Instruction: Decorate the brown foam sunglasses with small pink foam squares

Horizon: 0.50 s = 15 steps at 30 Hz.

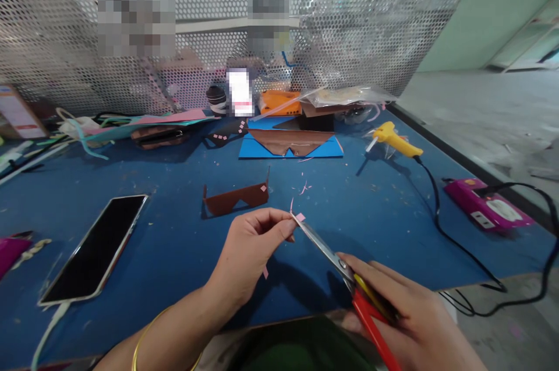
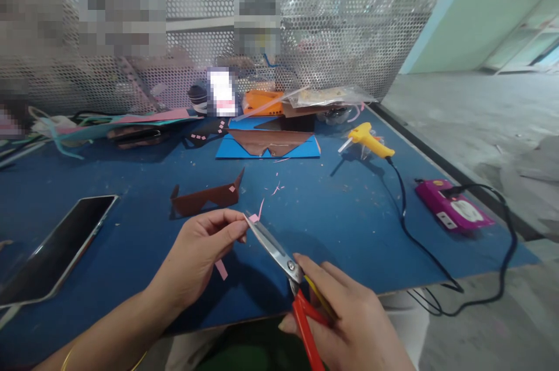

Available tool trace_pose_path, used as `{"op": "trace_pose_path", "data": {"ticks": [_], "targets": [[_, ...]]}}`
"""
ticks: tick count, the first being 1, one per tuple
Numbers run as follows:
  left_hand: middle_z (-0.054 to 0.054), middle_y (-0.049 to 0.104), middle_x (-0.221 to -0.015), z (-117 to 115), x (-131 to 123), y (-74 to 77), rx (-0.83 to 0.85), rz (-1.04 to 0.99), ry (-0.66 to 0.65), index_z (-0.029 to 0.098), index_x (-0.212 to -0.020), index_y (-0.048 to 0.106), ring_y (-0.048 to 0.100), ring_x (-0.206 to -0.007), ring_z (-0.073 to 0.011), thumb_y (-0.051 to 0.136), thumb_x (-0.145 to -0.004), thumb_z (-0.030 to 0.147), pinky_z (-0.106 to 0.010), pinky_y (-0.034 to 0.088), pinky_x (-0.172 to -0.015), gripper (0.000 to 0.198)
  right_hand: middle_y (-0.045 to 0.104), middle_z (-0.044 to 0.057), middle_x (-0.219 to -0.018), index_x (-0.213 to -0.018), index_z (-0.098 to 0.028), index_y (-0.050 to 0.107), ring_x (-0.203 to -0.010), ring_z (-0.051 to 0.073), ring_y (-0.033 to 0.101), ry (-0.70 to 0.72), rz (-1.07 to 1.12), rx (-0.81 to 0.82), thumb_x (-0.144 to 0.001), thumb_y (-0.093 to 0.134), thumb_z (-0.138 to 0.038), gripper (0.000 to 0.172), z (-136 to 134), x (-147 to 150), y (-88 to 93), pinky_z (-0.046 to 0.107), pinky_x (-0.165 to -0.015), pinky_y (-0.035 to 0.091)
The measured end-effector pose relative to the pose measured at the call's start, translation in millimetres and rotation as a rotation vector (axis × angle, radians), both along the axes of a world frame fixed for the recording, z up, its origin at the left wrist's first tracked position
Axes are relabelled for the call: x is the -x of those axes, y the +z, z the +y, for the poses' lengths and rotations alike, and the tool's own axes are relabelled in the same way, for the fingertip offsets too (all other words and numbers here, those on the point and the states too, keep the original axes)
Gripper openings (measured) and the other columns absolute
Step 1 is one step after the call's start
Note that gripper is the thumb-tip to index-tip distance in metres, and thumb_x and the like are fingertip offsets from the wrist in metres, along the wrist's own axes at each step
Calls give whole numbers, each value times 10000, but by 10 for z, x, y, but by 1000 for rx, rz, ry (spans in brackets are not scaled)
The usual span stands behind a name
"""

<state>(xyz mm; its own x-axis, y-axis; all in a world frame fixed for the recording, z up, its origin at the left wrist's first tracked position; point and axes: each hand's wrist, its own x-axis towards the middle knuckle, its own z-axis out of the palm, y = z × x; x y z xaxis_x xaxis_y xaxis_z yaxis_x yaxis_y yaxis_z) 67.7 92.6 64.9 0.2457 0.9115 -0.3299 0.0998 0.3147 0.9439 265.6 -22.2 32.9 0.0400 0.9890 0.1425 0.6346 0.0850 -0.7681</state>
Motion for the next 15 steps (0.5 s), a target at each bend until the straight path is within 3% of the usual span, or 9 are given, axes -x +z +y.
{"op": "trace_pose_path", "data": {"ticks": [6,15], "targets": [[28,548,-603,3,2,-10,8,-1,-2,166,-727,688,276,-416,-48,741,-720,456,-148,259,-286,295,691,-18,-782,-1180,-275,697,-611,114,663,-22,-42,7,-708,779,-344,484,24,19,90,154,-542,552],[38,548,-618,0,3,-22,-8,-50,11,173,-748,693,281,-434,-44,735,-750,418,-163,229,-338,249,724,31,-951,-1277,-248,613,-718,147,717,55,-196,31,-749,745,-369,557,24,-43,60,193,-615,599]]}}
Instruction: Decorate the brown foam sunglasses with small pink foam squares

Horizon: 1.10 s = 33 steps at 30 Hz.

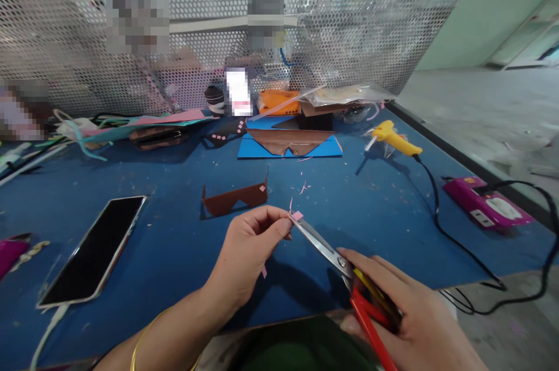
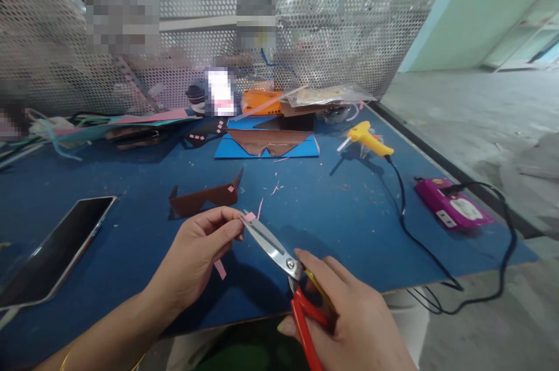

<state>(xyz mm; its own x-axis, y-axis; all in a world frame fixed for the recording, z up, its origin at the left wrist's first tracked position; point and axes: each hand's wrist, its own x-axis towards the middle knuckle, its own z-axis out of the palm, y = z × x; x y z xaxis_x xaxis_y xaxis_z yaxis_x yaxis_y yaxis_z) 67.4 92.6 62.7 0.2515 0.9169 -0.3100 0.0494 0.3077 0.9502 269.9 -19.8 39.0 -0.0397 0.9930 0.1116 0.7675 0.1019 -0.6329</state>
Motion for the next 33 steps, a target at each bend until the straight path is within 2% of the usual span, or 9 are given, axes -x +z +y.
{"op": "trace_pose_path", "data": {"ticks": [4,8,12,15,23,33], "targets": [[41,545,-612,6,3,1,-44,-69,17,167,-718,705,324,-486,-41,745,-758,337,-166,277,-444,179,724,33,-949,-1269,-253,621,-730,154,719,-13,5,-8,-741,756,-396,564,2,-5,3,199,-623,600],[38,559,-621,12,13,-8,-55,-62,25,171,-734,723,333,-488,-42,755,-758,346,-183,285,-467,180,713,16,-892,-1227,-273,658,-696,148,702,-76,87,-10,-737,750,-385,512,-7,21,47,197,-601,590],[20,584,-631,7,14,-6,-26,-21,29,173,-768,734,323,-455,-50,759,-741,402,-198,220,-392,233,677,-9,-771,-1192,-279,684,-577,124,649,-87,177,-5,-737,753,-395,475,-13,59,70,186,-503,552],[20,582,-605,4,4,-2,-5,-25,26,170,-755,724,279,-426,-47,750,-742,397,-204,159,-356,229,671,-13,-757,-1184,-278,694,-575,121,640,-93,164,-22,-730,758,-414,478,-11,71,60,183,-498,545],[15,616,-620,-6,8,-14,3,-18,-2,173,-759,718,271,-404,-37,717,-774,388,-196,162,-357,216,639,-24,-742,-1231,-269,668,-582,100,620,-62,147,-75,-788,717,-435,476,-20,64,4,158,-514,526],[13,620,-604,14,-26,0,-54,-38,19,175,-669,710,443,-513,-69,757,-734,356,-193,297,-452,198,611,-21,-701,-1253,-262,654,-541,106,590,-41,170,-74,-816,694,-466,484,-39,54,-39,187,-490,520]]}}
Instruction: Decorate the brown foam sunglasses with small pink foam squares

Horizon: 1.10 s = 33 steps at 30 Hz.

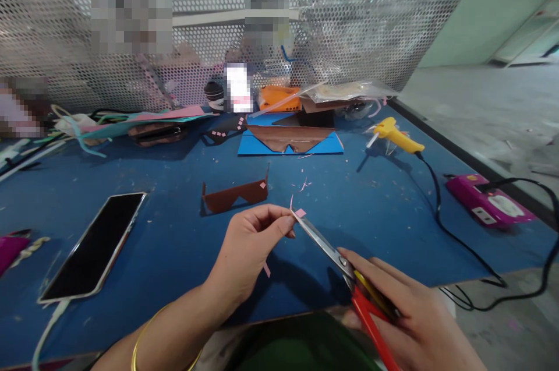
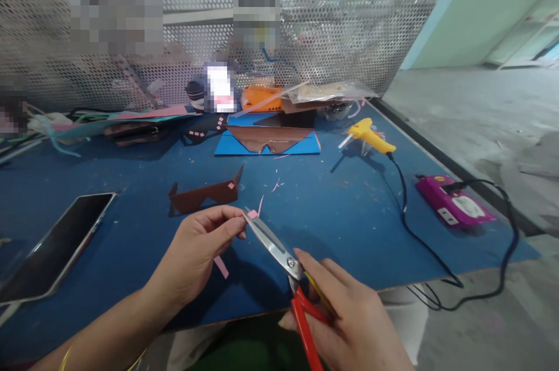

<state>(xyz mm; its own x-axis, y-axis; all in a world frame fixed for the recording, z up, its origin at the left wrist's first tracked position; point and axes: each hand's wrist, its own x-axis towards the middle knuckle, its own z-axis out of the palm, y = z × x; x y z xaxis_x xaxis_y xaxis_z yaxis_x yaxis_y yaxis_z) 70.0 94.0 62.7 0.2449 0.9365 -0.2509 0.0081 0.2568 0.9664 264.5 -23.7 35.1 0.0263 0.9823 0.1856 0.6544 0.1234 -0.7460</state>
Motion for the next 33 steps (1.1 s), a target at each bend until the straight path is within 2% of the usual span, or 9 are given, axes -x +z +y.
{"op": "trace_pose_path", "data": {"ticks": [7,14,22,28,31,33], "targets": [[9,621,-623,-15,16,-2,36,41,-6,182,-708,722,430,-494,-79,751,-735,381,-185,238,-360,203,612,-23,-721,-1282,-259,634,-567,100,594,20,31,35,-831,685,-449,492,-15,-7,-5,172,-505,519],[24,631,-606,1,11,-5,7,8,-6,198,-691,740,481,-540,-66,746,-764,320,-172,307,-443,142,602,-28,-719,-1281,-262,629,-571,97,594,30,20,16,-841,678,-454,482,-19,-15,-10,169,-513,521],[19,657,-636,12,21,-48,14,13,-25,205,-719,751,535,-597,-77,746,-778,335,-163,330,-468,143,626,-12,-749,-1278,-261,626,-587,111,618,26,-11,23,-849,653,-497,490,-41,-25,-30,175,-501,524],[10,655,-637,5,16,-41,27,19,-21,194,-725,750,530,-596,-88,754,-763,328,-170,355,-477,140,638,-18,-743,-1266,-266,637,-585,106,620,25,20,27,-849,666,-439,453,-48,-14,-34,170,-520,525],[13,643,-618,7,10,-39,16,12,-14,179,-713,750,467,-540,-56,759,-762,302,-162,332,-482,133,683,2,-816,-1261,-282,646,-647,127,666,-4,36,61,-827,686,-428,459,-53,-26,-41,177,-546,545],[18,634,-616,19,15,-38,29,9,-6,175,-734,755,371,-474,-32,764,-764,320,-169,267,-437,149,720,32,-945,-1258,-293,650,-759,163,708,-56,33,93,-822,684,-407,451,-57,-60,-36,197,-600,575]]}}
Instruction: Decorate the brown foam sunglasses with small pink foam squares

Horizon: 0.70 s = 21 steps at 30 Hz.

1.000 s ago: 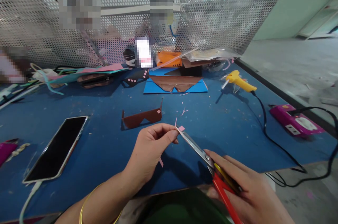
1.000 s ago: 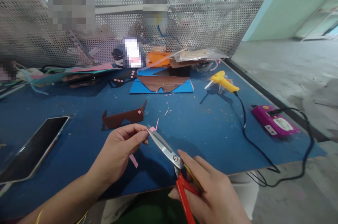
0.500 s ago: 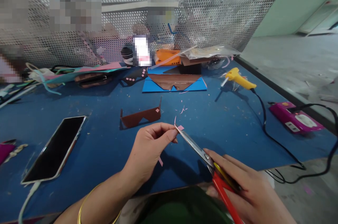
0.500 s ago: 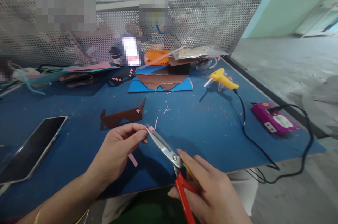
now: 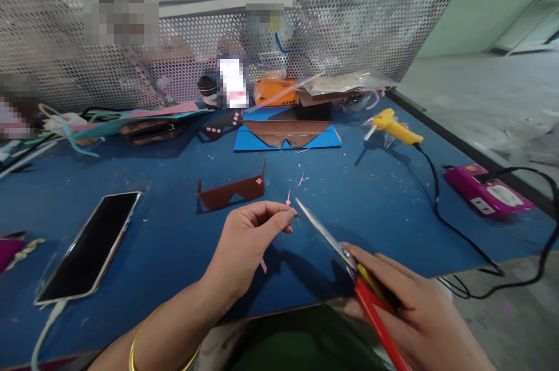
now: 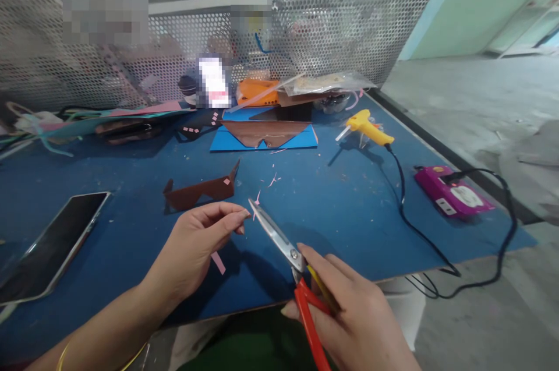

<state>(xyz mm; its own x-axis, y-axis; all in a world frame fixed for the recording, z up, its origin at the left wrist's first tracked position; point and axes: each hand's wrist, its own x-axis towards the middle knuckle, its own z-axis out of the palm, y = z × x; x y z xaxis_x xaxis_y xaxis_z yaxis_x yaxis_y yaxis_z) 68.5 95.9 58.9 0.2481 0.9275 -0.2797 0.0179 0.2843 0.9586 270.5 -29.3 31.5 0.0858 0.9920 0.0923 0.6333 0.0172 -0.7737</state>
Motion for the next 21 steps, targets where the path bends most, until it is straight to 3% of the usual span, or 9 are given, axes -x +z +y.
{"op": "trace_pose_path", "data": {"ticks": [4,9,14,21], "targets": [[9,656,-692,41,36,15,17,-37,30,176,-810,765,310,-450,-13,759,-782,369,-174,211,-413,195,737,57,-1061,-1244,-297,661,-835,214,736,-58,-74,15,-792,689,-399,465,-14,-112,45,219,-581,595],[-21,705,-767,66,59,34,10,-55,50,186,-914,766,442,-503,-37,783,-765,368,-160,311,-438,236,726,53,-1038,-1277,-299,624,-808,200,731,-60,-167,13,-775,693,-430,524,-20,-201,80,218,-563,596],[-35,740,-768,52,27,33,58,-43,-4,177,-856,738,521,-517,-53,806,-738,364,-153,384,-460,231,700,2,-893,-1324,-305,575,-683,137,701,43,-217,18,-752,742,-390,602,0,-218,50,187,-575,591],[-11,719,-702,4,11,49,105,-77,-44,170,-788,723,515,-460,-44,790,-746,334,-140,352,-400,181,652,-39,-834,-1317,-334,581,-641,93,683,49,-95,32,-768,754,-364,577,6,-73,84,119,-539,547]]}}
